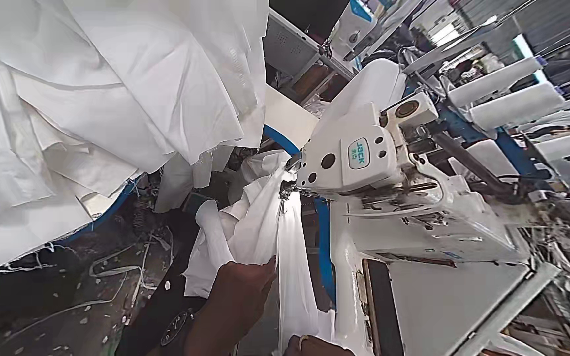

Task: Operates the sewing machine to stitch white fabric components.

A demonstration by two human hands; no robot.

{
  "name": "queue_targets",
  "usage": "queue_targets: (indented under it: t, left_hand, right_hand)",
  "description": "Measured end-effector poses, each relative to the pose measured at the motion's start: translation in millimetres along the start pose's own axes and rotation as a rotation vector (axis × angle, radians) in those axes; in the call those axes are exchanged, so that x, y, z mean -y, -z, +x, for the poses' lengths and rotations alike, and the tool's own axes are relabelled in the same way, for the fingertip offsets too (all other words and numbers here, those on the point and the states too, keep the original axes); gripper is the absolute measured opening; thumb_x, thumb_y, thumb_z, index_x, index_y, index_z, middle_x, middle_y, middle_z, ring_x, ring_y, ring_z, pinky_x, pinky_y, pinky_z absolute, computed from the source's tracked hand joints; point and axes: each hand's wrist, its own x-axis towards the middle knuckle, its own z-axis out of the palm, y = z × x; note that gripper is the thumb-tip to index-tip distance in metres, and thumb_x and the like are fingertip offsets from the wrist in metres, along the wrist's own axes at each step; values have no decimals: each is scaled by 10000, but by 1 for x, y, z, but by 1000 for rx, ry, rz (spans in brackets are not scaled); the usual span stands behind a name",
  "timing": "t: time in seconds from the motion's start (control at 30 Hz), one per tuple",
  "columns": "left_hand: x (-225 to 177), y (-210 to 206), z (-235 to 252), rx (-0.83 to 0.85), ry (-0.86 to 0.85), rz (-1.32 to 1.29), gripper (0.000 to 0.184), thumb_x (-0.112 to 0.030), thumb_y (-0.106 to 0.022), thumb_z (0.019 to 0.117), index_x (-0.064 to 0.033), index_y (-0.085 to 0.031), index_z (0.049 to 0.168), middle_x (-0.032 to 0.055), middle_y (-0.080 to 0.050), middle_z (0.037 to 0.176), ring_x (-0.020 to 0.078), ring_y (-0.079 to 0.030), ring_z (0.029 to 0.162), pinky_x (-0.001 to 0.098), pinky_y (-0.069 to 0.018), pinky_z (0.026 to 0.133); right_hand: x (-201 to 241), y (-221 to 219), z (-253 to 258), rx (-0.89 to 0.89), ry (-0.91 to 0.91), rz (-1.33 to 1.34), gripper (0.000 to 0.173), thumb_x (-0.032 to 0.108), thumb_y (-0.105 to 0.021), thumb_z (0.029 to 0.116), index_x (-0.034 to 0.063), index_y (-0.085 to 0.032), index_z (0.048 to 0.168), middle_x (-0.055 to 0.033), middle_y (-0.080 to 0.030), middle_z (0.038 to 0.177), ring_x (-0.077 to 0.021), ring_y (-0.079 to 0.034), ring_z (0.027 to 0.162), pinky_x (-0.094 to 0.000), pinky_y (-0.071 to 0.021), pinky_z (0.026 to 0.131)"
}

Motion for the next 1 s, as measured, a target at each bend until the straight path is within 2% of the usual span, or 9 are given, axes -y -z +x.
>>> queue_targets:
  t: [0.17,0.4,0.47,0.53,0.6,0.67,0.8,0.93,1.0]
  left_hand:
    - [-1,4,4,81,-20,46,266,-119,-568,921,-34,-783,1053,64,-603,555,229,-612,456,389,-467,410]
    - [4,5,8,112,-15,27,323,-120,-560,940,-10,-764,1165,74,-583,527,243,-598,447,397,-462,429]
    - [3,6,9,70,0,24,272,-139,-563,945,-36,-793,1049,79,-616,561,232,-623,477,387,-479,447]
    - [4,7,13,-20,-24,59,201,-155,-607,904,-76,-787,858,78,-646,696,207,-630,541,349,-501,465]
    - [9,12,23,1,-114,63,122,-99,-678,838,-73,-740,737,155,-723,1151,229,-701,711,363,-558,543]
    - [14,19,38,182,-206,39,107,-25,-707,807,-43,-702,702,199,-576,1458,278,-699,843,384,-545,582]
    - [11,34,60,563,-167,27,119,-35,-679,899,42,-729,823,299,-473,1513,423,-667,1020,484,-554,751]
    - [14,33,57,511,-145,-106,110,1,-680,866,75,-711,791,347,-520,1443,426,-680,994,488,-537,821]
    - [16,35,57,528,-92,-235,101,7,-671,881,78,-701,816,331,-535,1436,334,-714,918,443,-549,807]
  right_hand:
    - [12,-2,7,-124,-43,-113,208,125,-612,952,-11,-689,815,-160,-631,616,-321,-662,521,-449,-485,429]
    - [12,-17,21,-259,-85,-354,99,78,-662,863,24,-724,808,-123,-624,591,-268,-643,476,-382,-469,395]
    - [12,-19,24,-339,-71,-400,79,47,-670,839,15,-742,839,-118,-642,614,-252,-635,465,-360,-471,390]
    - [9,-25,25,-515,-39,-410,145,20,-656,855,8,-784,922,-103,-685,670,-209,-625,484,-299,-478,428]
    - [8,-33,22,-668,-7,-381,152,33,-646,896,14,-787,951,-97,-723,724,-171,-641,543,-236,-505,520]
    - [8,-41,22,-701,77,-354,135,40,-649,903,9,-778,929,-106,-740,748,-162,-657,569,-216,-519,556]
    - [9,-43,27,-637,205,-348,149,20,-631,894,15,-780,892,-101,-741,755,-163,-657,571,-222,-523,553]
    - [7,-45,27,-671,214,-314,138,27,-641,892,17,-778,899,-90,-712,710,-156,-625,546,-215,-503,536]
    - [7,-44,26,-669,225,-289,134,26,-641,890,15,-775,898,-82,-697,685,-156,-625,550,-214,-502,541]
